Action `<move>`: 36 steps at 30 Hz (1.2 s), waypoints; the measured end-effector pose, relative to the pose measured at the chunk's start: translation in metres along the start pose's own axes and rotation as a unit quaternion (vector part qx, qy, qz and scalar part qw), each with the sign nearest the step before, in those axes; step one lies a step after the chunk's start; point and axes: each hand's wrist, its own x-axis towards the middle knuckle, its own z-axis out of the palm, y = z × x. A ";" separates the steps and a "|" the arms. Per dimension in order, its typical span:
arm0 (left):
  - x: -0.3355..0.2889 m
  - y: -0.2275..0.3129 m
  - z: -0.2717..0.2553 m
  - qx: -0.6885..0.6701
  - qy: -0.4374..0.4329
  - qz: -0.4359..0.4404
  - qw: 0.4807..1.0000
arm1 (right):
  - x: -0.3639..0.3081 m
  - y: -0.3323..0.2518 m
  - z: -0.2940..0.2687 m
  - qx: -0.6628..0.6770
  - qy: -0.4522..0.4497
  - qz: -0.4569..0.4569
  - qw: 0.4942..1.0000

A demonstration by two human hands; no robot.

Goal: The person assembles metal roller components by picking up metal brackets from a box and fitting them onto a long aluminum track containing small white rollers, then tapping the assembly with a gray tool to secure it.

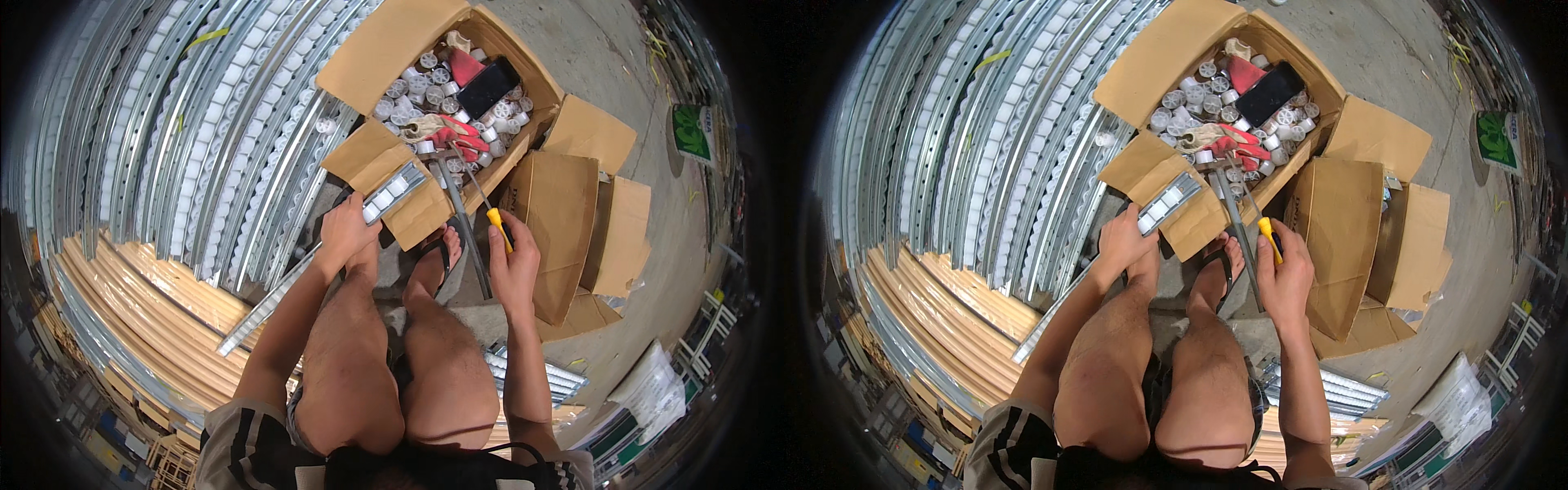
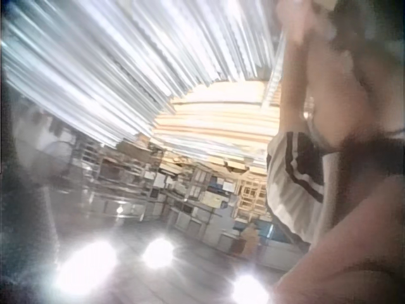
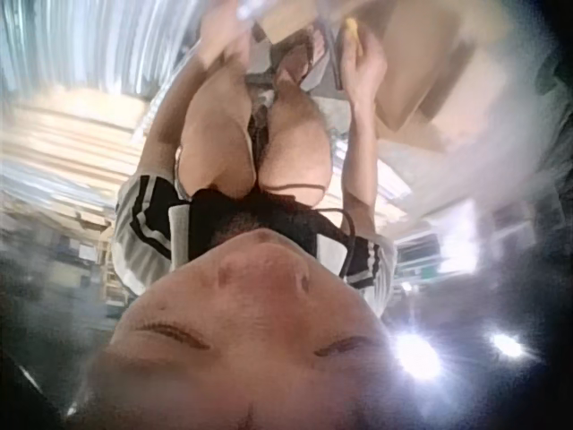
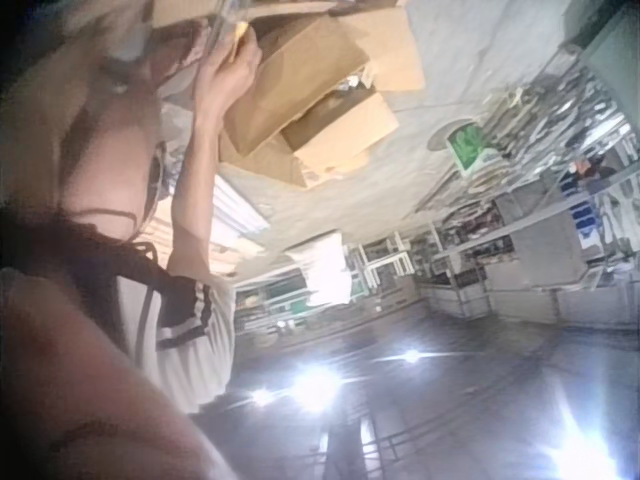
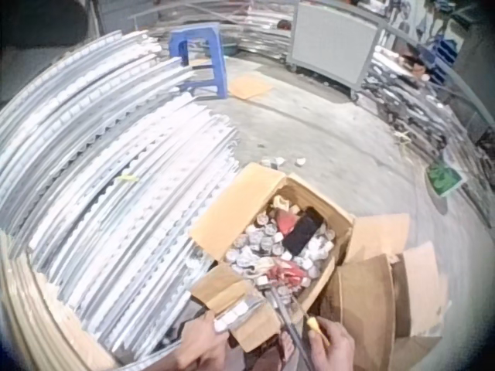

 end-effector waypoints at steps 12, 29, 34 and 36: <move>-0.002 -0.009 -0.022 -0.017 0.079 0.047 0.996 | 0.075 0.042 0.046 -0.181 0.004 -0.111 0.977; 0.010 -0.008 -0.021 -0.028 0.034 0.018 0.999 | 0.167 0.008 0.169 -0.247 -0.198 -0.045 0.948; 0.003 -0.005 -0.022 0.002 -0.020 -0.032 0.999 | 0.175 0.010 0.164 -0.190 -0.208 -0.031 0.959; 0.004 -0.008 -0.024 0.003 -0.006 0.011 1.000 | 0.174 0.010 0.160 -0.163 -0.192 0.025 0.968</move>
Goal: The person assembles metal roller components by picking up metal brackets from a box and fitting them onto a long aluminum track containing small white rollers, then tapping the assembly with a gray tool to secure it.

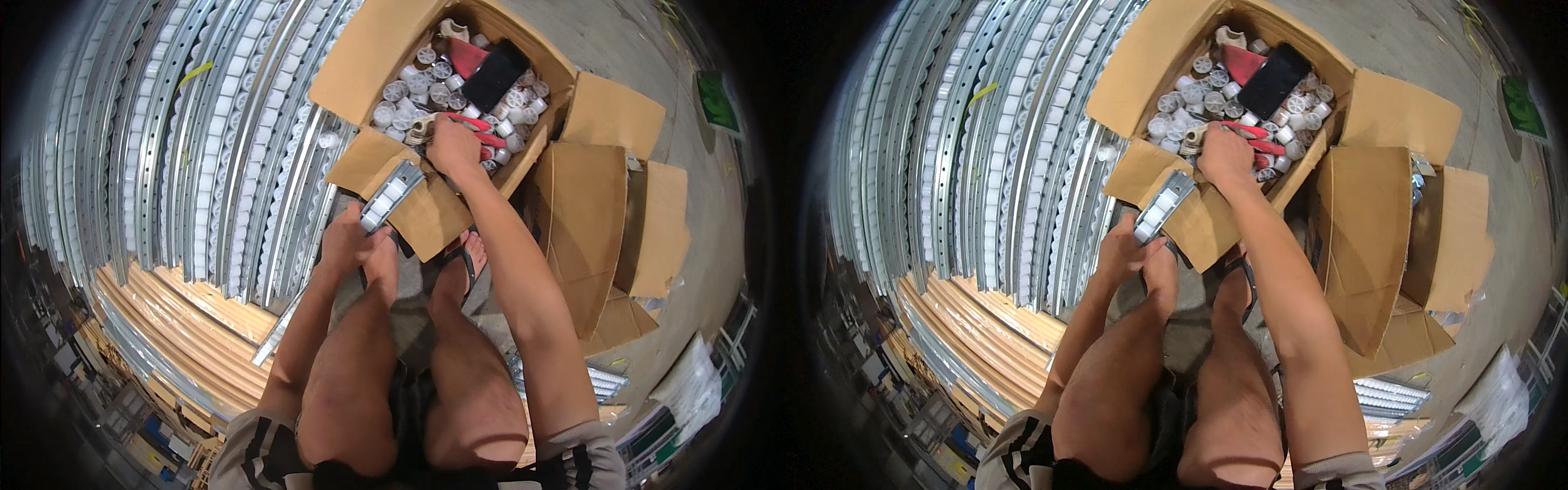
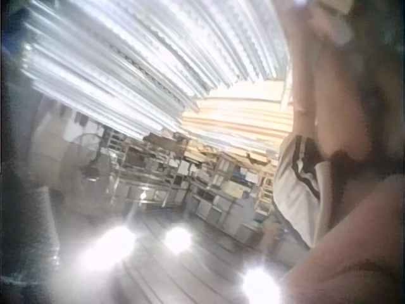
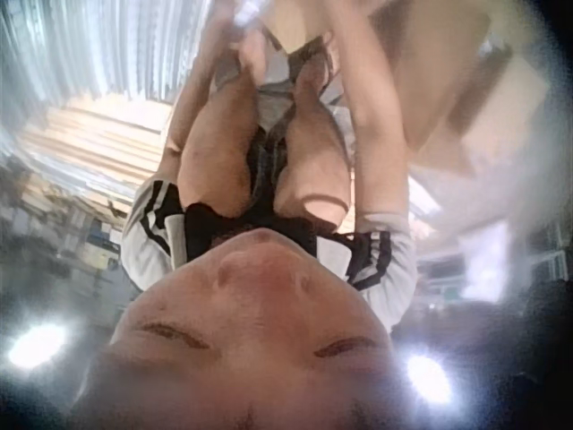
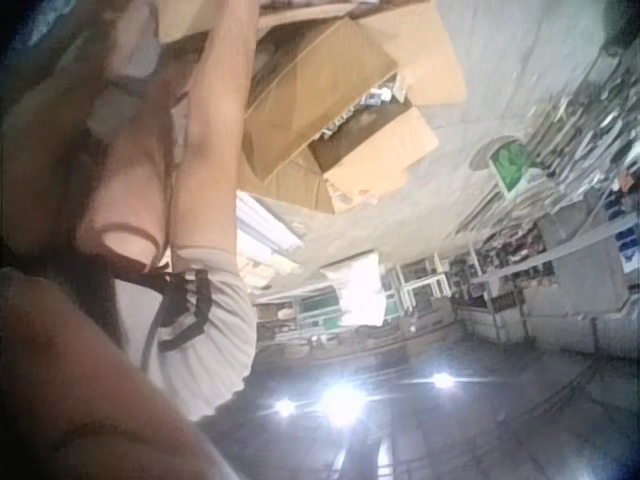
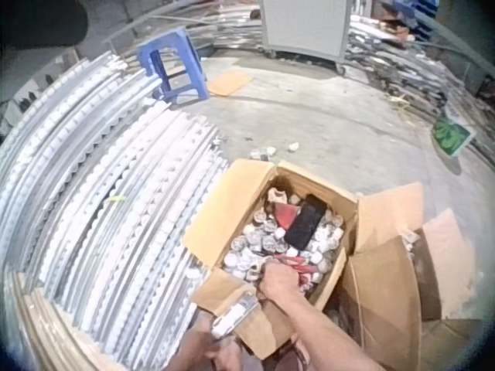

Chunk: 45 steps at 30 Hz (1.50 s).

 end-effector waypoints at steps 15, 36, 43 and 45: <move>0.028 0.061 -0.064 -0.164 0.113 0.149 0.969 | -0.043 0.044 -0.028 0.780 -0.148 -0.001 0.608; 0.087 0.089 -0.025 -0.631 -0.075 0.045 0.771 | -0.046 0.033 -0.024 0.646 -0.003 0.093 0.758; 0.083 0.074 -0.033 -0.714 -0.126 -0.001 0.689 | -0.045 0.030 -0.008 0.572 0.093 -0.024 0.814; 0.080 0.077 -0.040 -0.707 -0.128 0.001 0.696 | -0.046 0.025 -0.014 0.572 0.084 -0.012 0.816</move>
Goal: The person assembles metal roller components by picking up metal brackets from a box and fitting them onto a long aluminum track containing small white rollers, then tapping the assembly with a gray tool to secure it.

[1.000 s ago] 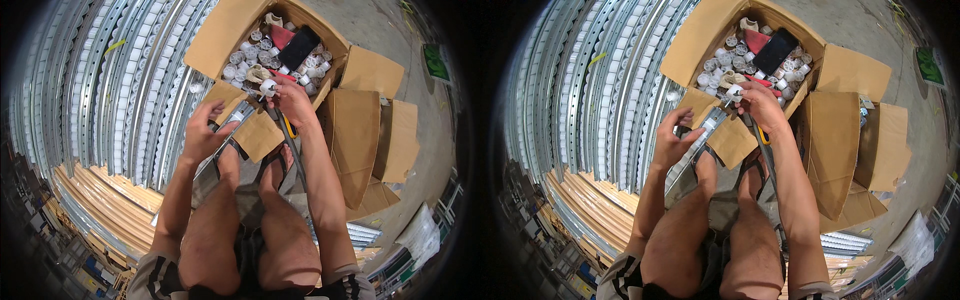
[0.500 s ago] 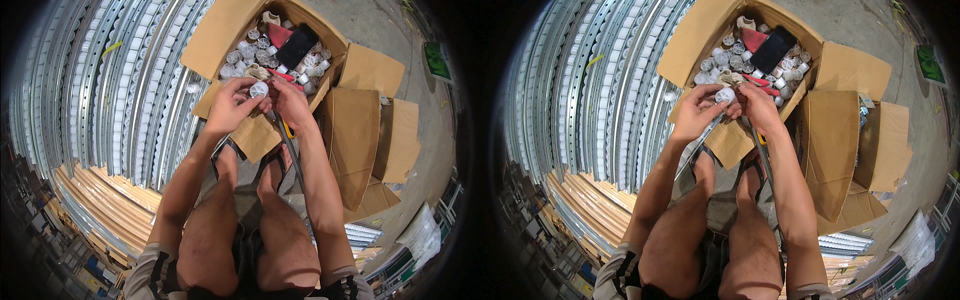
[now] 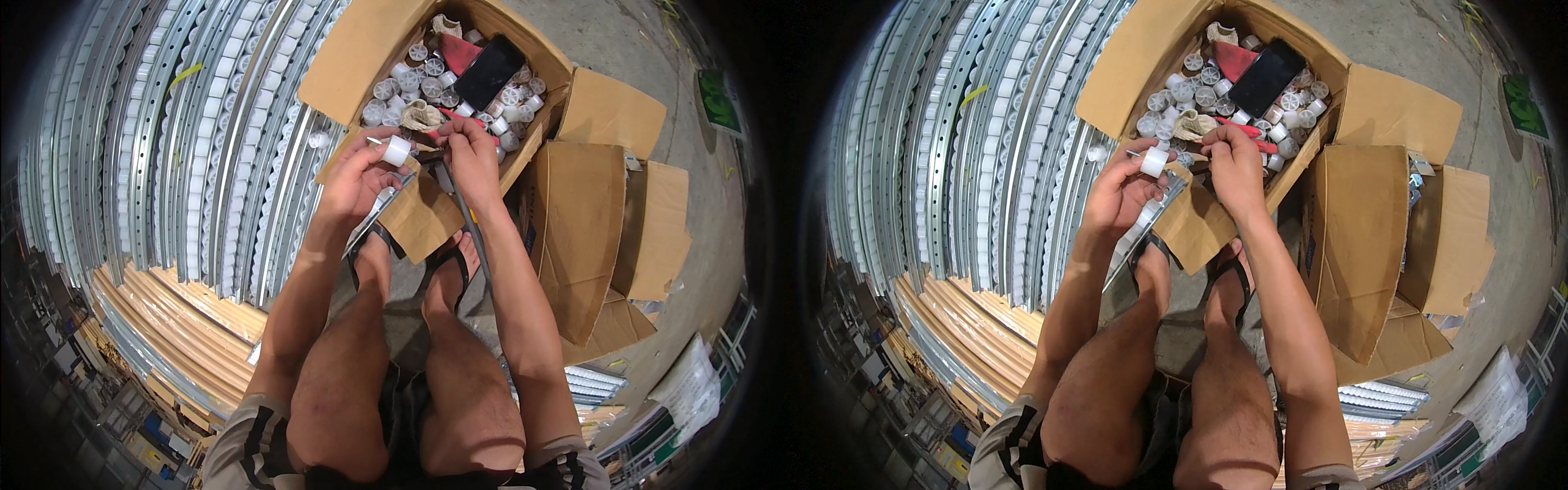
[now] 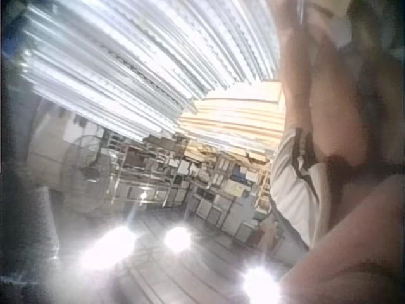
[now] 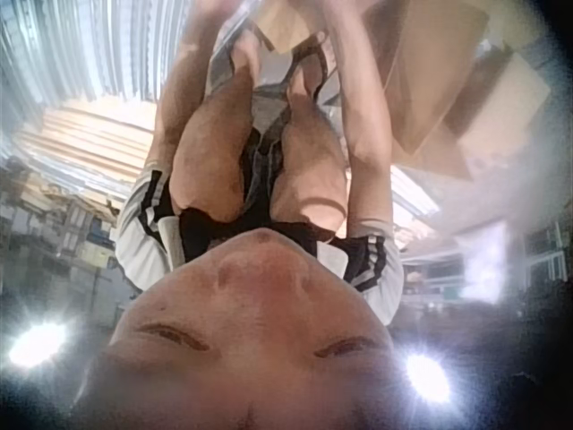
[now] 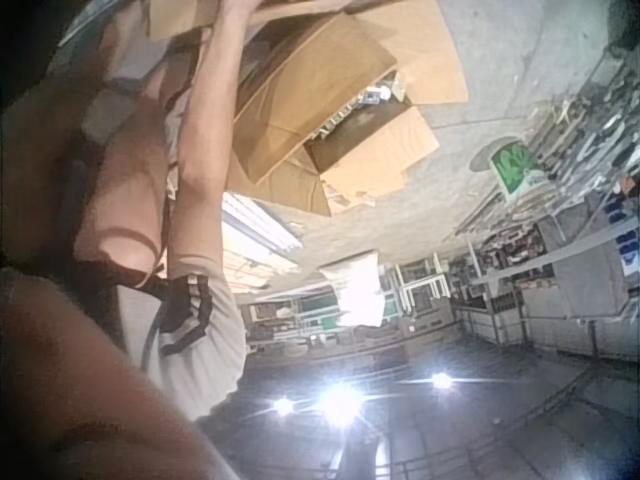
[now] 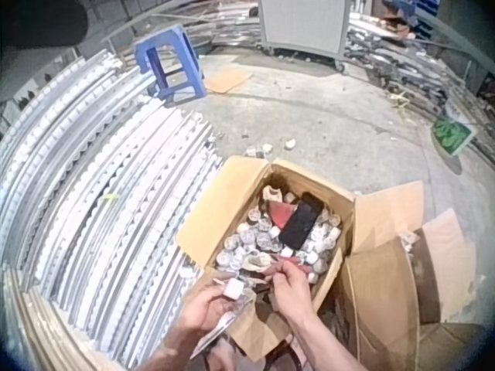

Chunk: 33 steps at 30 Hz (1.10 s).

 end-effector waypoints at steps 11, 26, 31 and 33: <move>-0.008 0.006 -0.018 -0.127 -0.001 -0.049 0.991 | -0.005 -0.004 -0.001 -0.117 0.026 -0.069 0.990; -0.031 -0.019 0.006 0.108 0.100 -0.028 0.989 | -0.047 -0.021 0.015 -0.159 -0.204 -0.006 0.966; -0.037 -0.028 0.006 0.198 0.096 -0.014 0.975 | -0.046 -0.010 0.008 -0.027 -0.227 0.040 0.973; -0.038 -0.028 0.006 0.168 0.099 -0.020 0.981 | -0.048 -0.009 0.007 -0.033 -0.235 0.037 0.971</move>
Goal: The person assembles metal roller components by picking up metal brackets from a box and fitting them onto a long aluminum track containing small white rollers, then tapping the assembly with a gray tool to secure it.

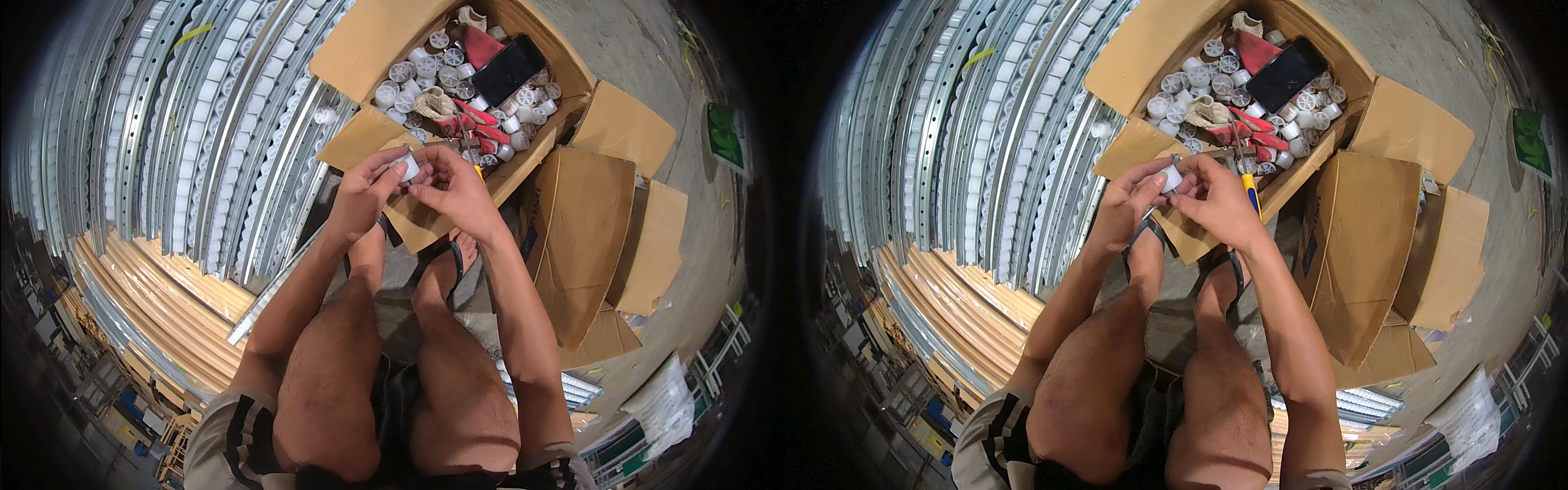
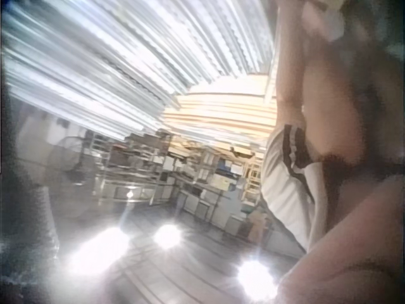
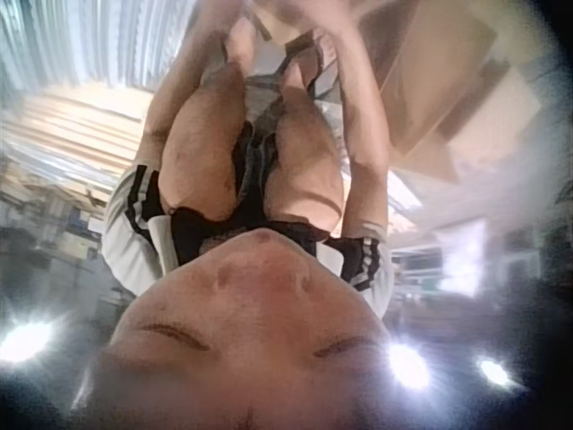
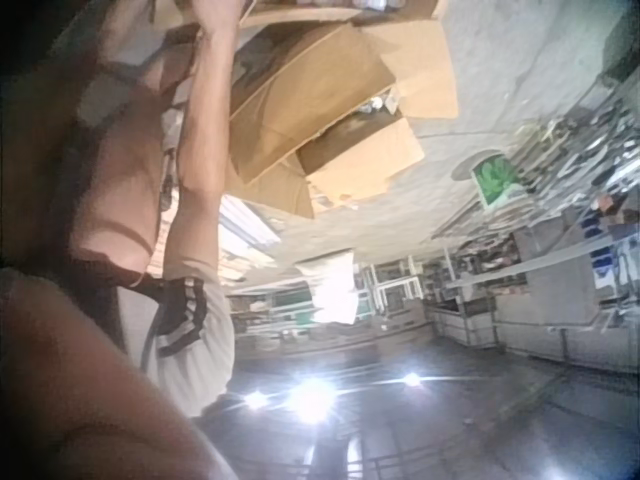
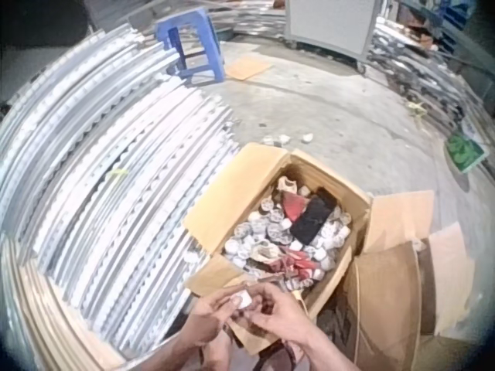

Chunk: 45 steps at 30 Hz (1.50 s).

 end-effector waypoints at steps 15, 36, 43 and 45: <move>0.001 -0.035 0.002 0.052 0.079 0.057 0.994 | -0.008 -0.010 0.007 -0.212 0.048 -0.037 0.976; 0.013 -0.027 -0.017 0.441 0.135 0.296 0.836 | 0.024 -0.013 0.021 -0.449 0.067 -0.111 0.884; 0.014 -0.033 -0.017 0.441 0.156 0.279 0.838 | 0.028 -0.015 0.022 -0.470 0.044 -0.127 0.872; 0.013 -0.034 -0.017 0.444 0.155 0.273 0.839 | 0.027 -0.017 0.022 -0.474 0.035 -0.139 0.869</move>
